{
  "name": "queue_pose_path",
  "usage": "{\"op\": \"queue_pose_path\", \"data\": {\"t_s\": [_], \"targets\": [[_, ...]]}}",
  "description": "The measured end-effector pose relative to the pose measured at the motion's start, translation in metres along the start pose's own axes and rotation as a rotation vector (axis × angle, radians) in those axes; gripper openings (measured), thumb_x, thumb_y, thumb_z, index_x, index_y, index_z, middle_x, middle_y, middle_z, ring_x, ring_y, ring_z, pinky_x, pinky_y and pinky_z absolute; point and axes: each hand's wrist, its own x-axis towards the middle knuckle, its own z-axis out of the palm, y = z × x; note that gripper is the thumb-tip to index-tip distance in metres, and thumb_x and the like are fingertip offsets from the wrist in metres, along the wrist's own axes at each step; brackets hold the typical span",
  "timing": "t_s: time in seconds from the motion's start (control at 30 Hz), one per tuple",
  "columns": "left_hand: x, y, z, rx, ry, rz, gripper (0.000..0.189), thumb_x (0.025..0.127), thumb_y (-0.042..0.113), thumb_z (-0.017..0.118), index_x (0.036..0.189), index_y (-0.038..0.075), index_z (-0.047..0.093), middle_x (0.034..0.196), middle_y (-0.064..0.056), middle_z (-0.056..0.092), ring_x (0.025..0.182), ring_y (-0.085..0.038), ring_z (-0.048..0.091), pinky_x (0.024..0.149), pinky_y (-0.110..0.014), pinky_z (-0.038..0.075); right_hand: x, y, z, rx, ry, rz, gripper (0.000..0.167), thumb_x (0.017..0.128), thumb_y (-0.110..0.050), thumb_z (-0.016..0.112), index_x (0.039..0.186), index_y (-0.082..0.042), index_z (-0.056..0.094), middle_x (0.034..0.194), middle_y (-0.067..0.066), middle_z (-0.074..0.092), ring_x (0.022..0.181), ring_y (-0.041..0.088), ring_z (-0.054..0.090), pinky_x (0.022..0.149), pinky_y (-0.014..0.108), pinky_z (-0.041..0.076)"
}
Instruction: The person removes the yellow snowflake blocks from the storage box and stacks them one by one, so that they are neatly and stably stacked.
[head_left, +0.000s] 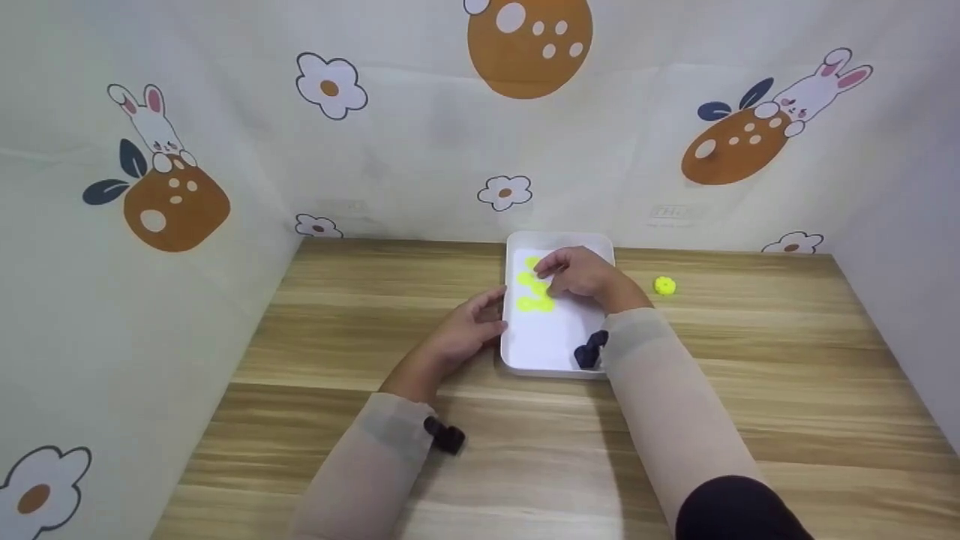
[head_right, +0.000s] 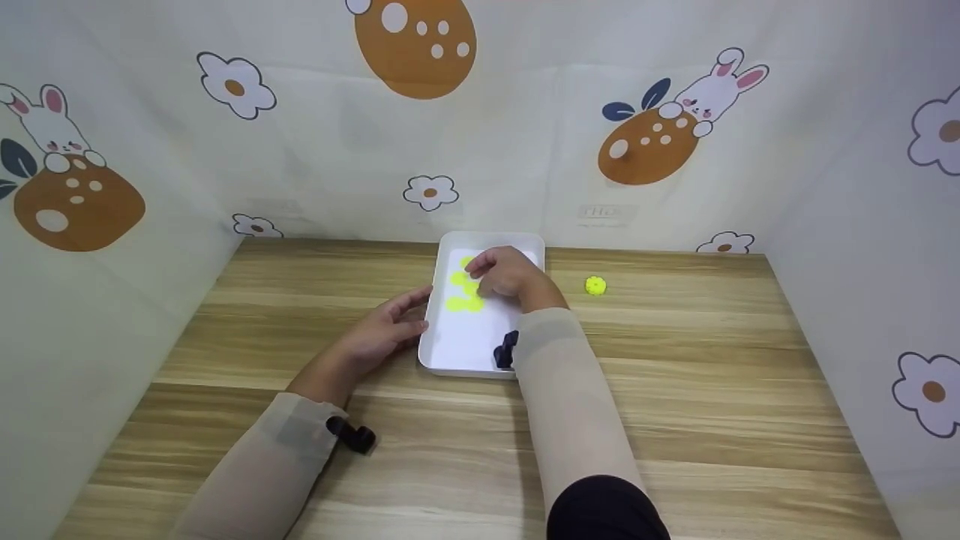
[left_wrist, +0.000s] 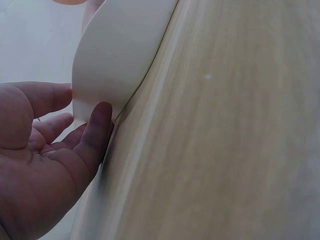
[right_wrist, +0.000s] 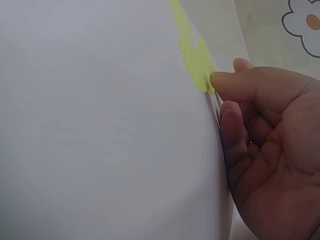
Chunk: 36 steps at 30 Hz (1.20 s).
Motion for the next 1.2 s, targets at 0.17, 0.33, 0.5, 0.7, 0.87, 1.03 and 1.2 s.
{"op": "queue_pose_path", "data": {"t_s": [0.17,0.33,0.5,0.7,0.87,1.03,1.2], "targets": [[0.0012,-0.0023,-0.0009,-0.013,-0.022,0.024,0.068,0.105,0.003,0.060,0.168,0.011,0.034,0.174,-0.012,0.038,0.156,-0.032,0.046,0.124,-0.046,0.048,-0.0012,-0.0007,0.0016,-0.001,0.011,-0.007,0.039,0.086,0.005,0.073,0.121,-0.013,0.076,0.125,0.004,0.074,0.104,0.022,0.058,0.091,0.030,0.050],[0.0010,-0.0014,-0.0007,-0.009,-0.022,0.009,0.069,0.106,0.004,0.060,0.168,0.012,0.034,0.174,-0.011,0.037,0.157,-0.030,0.046,0.124,-0.045,0.048,0.0003,0.0004,0.0016,-0.001,0.031,0.012,0.036,0.088,0.005,0.073,0.118,-0.014,0.076,0.124,0.004,0.074,0.109,0.024,0.059,0.095,0.032,0.051],[0.0020,-0.0016,-0.0009,-0.016,-0.019,0.000,0.068,0.106,0.004,0.060,0.168,0.013,0.034,0.174,-0.010,0.037,0.158,-0.029,0.044,0.125,-0.045,0.046,0.0008,0.0011,0.0012,0.005,0.030,0.022,0.037,0.087,0.005,0.074,0.119,-0.015,0.076,0.126,0.004,0.074,0.115,0.024,0.060,0.099,0.034,0.051],[0.0028,-0.0024,-0.0009,-0.023,-0.023,0.005,0.068,0.106,0.002,0.059,0.168,0.012,0.034,0.174,-0.012,0.038,0.159,-0.031,0.043,0.126,-0.047,0.044,0.0003,0.0005,0.0008,-0.007,0.037,0.035,0.037,0.087,0.005,0.075,0.118,-0.016,0.077,0.124,0.004,0.071,0.116,0.025,0.059,0.101,0.035,0.051],[0.0032,-0.0013,-0.0005,-0.013,-0.011,-0.006,0.068,0.107,0.003,0.059,0.168,0.012,0.033,0.174,-0.012,0.037,0.159,-0.031,0.042,0.127,-0.047,0.043,0.0012,0.0008,0.0008,-0.002,0.040,0.030,0.040,0.087,0.006,0.076,0.120,-0.015,0.078,0.123,0.006,0.069,0.114,0.024,0.059,0.101,0.034,0.053],[0.0016,0.0001,-0.0001,0.002,-0.005,-0.009,0.068,0.106,0.004,0.060,0.168,0.013,0.034,0.175,-0.010,0.036,0.158,-0.031,0.044,0.126,-0.045,0.045,0.0017,0.0014,-0.0001,-0.021,0.046,0.030,0.042,0.086,0.005,0.078,0.122,-0.015,0.080,0.120,0.006,0.069,0.112,0.024,0.058,0.101,0.034,0.051],[-0.0004,0.0009,-0.0001,0.011,-0.005,-0.006,0.068,0.106,0.004,0.061,0.168,0.013,0.034,0.176,-0.007,0.035,0.158,-0.029,0.044,0.125,-0.043,0.046,0.0016,0.0003,-0.0005,-0.033,0.046,0.053,0.041,0.086,0.004,0.079,0.121,-0.018,0.081,0.117,0.006,0.067,0.111,0.025,0.057,0.100,0.036,0.051]]}}
